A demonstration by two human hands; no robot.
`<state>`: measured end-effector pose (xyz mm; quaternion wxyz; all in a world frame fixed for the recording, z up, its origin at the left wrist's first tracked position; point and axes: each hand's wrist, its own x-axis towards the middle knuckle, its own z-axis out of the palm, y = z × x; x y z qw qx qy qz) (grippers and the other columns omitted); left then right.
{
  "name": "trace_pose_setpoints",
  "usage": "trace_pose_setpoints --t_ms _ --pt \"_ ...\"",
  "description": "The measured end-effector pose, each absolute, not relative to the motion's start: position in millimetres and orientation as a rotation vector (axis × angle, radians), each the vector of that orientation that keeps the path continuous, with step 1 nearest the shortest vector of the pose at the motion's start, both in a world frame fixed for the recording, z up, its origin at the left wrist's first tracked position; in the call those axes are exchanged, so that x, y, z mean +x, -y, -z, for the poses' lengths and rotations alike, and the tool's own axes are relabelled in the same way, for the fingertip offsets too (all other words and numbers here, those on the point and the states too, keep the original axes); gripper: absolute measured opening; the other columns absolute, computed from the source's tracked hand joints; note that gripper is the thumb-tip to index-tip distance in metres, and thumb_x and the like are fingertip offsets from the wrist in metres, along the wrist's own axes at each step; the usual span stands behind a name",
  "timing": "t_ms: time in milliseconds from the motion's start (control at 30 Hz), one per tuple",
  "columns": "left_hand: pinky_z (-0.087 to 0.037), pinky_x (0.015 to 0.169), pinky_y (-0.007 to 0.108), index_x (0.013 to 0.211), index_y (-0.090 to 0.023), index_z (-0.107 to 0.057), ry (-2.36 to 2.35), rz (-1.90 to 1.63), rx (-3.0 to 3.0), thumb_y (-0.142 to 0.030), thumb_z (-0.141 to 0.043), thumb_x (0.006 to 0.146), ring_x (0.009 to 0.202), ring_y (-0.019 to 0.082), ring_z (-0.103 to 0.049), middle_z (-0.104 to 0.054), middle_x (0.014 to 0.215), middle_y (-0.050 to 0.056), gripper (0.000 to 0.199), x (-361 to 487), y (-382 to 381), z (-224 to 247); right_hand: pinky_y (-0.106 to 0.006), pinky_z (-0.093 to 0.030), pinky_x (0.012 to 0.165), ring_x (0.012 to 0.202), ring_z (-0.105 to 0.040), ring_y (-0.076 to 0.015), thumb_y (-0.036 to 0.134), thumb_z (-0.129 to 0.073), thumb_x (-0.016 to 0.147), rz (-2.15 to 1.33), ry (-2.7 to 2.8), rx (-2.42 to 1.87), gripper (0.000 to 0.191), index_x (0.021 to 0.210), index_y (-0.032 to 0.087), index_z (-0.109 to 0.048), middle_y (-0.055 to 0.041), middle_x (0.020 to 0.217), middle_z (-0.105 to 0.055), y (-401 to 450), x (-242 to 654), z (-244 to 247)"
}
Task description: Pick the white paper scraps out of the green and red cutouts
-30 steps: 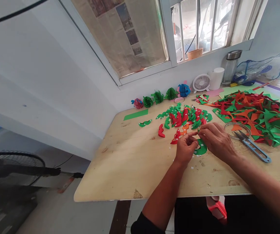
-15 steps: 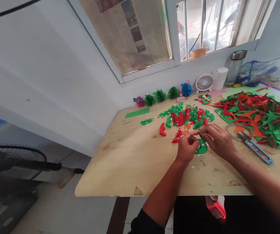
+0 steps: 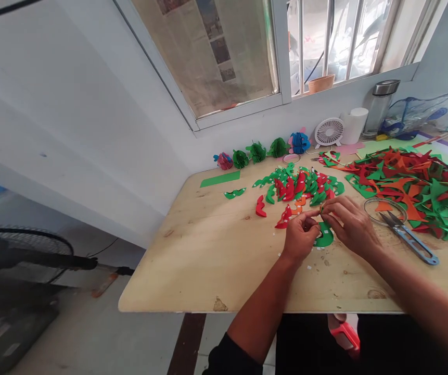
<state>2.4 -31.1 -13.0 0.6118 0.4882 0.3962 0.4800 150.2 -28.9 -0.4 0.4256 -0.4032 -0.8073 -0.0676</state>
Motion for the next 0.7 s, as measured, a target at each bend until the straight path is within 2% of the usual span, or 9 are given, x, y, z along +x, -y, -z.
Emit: trace_pose_setpoints --t_ms 333,700 --pt "-0.040 0.054 0.019 0.102 -0.013 -0.066 -0.922 -1.113 1.124 -0.011 -0.059 0.063 0.052 0.006 -0.050 -0.054 0.061 -0.004 0.039 2.8 31.5 13.9 -0.034 -0.044 0.069 0.082 -0.054 -0.0217 0.016 -0.052 0.086 0.417 2.019 -1.047 0.009 0.080 0.021 -0.057 -0.0081 0.087 -0.061 31.6 148.5 -2.0" --pt "-0.040 0.054 0.018 0.101 -0.011 -0.066 -0.920 -1.107 1.118 -0.011 -0.059 0.063 0.051 0.005 -0.050 -0.053 0.060 -0.004 0.039 2.4 31.3 12.7 -0.036 -0.047 0.069 0.082 -0.058 -0.0225 0.018 -0.051 0.086 0.142 1.958 -1.076 0.008 0.083 0.024 -0.055 -0.0063 0.087 -0.060 27.0 152.0 1.8"
